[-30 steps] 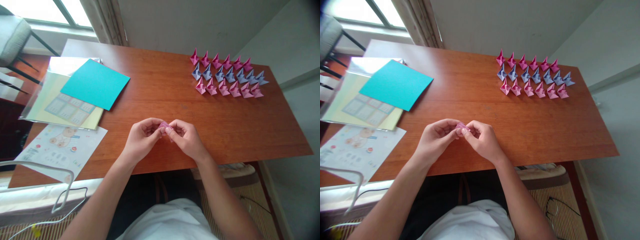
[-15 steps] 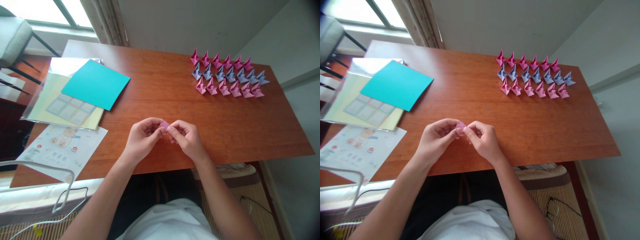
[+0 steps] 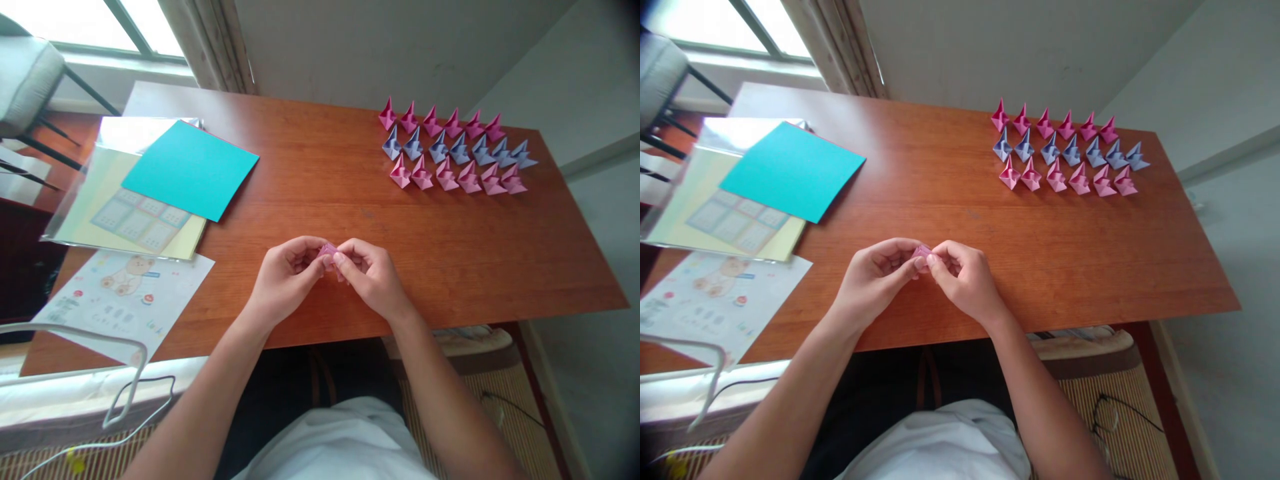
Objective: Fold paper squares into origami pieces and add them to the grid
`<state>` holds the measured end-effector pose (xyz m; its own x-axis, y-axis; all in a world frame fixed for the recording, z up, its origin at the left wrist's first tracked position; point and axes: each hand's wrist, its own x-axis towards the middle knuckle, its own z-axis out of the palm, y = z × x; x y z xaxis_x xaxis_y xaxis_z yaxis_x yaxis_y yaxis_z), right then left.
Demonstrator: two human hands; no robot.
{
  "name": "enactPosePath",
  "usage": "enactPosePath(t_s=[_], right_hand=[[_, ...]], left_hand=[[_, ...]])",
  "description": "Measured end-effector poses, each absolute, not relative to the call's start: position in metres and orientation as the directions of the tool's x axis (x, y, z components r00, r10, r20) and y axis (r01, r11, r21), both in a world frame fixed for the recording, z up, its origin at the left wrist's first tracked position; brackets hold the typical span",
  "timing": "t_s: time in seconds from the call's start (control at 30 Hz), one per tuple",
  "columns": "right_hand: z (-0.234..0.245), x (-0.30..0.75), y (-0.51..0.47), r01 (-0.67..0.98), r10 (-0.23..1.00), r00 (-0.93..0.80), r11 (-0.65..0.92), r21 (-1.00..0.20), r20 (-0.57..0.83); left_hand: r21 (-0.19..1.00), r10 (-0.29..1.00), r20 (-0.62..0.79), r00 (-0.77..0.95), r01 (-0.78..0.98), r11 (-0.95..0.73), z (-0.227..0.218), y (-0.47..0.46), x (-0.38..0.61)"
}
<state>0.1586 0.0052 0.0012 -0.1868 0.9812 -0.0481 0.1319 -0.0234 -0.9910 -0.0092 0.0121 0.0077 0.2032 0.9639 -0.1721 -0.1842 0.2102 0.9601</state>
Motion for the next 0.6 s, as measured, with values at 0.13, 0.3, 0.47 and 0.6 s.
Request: enactPosePath(t_s=[0.13,0.3,0.47,0.6], right_hand=[[-0.002,0.158,0.004,0.117,0.991,-0.131,-0.024,-0.993,-0.040],[-0.002,0.159,0.003,0.051,0.997,-0.078,-0.017,-0.999,-0.021],[-0.002,0.160,0.002,0.027,0.990,-0.141,-0.011,-1.000,-0.014],[-0.002,0.162,0.001,0.013,0.978,-0.209,-0.004,-1.000,-0.007]], left_hand=[[0.967,0.951,-0.193,0.242,-0.119,0.227,0.013,0.013,-0.009],[0.982,0.930,-0.166,0.328,-0.034,0.187,0.019,0.014,-0.012],[0.987,0.921,-0.156,0.357,0.010,0.163,0.012,0.013,-0.015],[0.988,0.933,-0.149,0.326,0.073,0.133,0.008,0.011,-0.020]])
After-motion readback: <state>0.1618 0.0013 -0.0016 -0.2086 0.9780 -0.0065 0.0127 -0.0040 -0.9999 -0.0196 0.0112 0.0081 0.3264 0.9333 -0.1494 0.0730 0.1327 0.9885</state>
